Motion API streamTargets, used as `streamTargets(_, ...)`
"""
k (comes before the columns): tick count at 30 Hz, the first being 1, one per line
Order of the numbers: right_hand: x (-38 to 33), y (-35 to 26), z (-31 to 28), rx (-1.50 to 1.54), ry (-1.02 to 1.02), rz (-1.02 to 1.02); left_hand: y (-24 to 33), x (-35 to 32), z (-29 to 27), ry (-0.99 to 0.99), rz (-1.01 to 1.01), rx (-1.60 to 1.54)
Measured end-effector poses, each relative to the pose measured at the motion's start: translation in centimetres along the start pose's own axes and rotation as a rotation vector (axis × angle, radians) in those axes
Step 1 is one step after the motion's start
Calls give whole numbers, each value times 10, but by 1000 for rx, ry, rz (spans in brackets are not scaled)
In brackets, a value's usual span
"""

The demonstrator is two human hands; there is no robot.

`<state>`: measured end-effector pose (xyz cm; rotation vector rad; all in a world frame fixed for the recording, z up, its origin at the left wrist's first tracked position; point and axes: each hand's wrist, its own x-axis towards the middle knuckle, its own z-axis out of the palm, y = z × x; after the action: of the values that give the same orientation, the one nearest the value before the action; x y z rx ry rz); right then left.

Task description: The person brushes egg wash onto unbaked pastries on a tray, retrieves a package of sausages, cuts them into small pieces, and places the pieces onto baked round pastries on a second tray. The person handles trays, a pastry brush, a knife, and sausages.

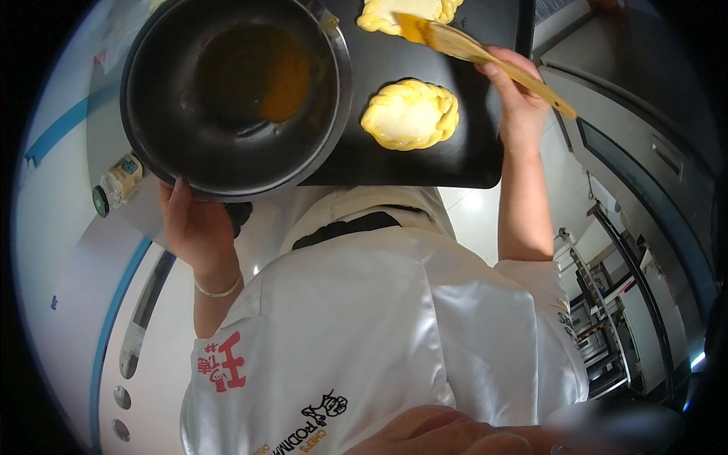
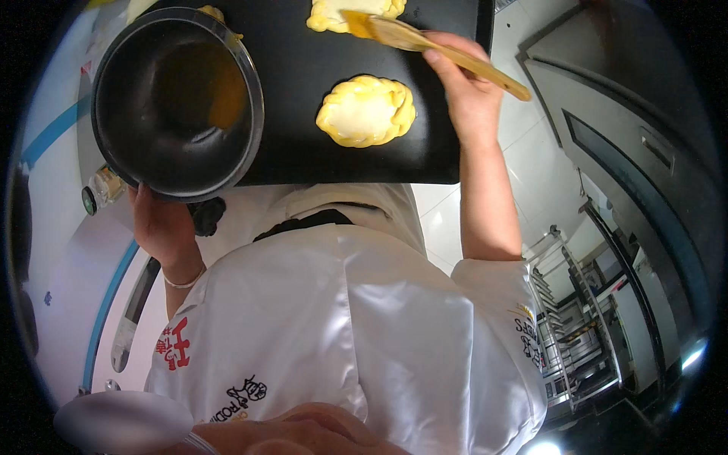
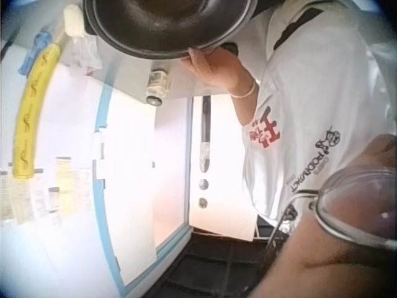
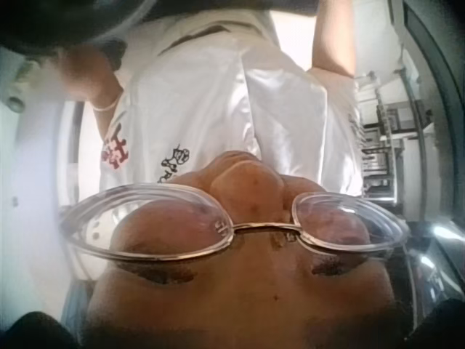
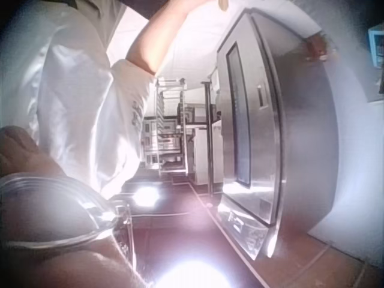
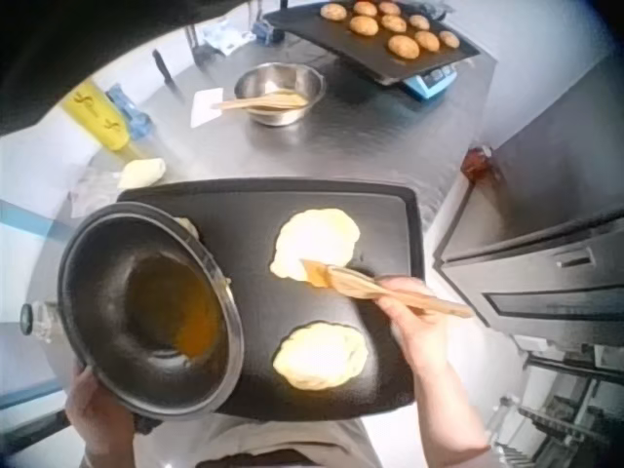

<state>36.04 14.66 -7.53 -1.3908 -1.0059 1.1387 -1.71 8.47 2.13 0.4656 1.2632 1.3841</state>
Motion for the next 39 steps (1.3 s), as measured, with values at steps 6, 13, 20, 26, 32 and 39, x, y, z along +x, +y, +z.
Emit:
streamTargets(6, 9, -10, -39, -81, 147, -61, -4, 0, 2, -29, -13, -11)
streamTargets(13, -1, -4, -5, 24, -114, -16, -4, 1, 9, -42, -16, 25)
streamTargets(20, 26, 3, -50, 47, 92, -40, -4, 0, 0, -119, -14, 18)
streamTargets(26, 34, -3, -28, -145, 290, -251, -7, 1, -5, -88, -16, 28)
streamTargets(32, 16, 10, -5, -555, 146, -731, -6, 1, 7, -27, -5, 5)
streamTargets(39, -22, -2, 1, -453, 58, -542, -6, 1, 1, -60, -22, -7)
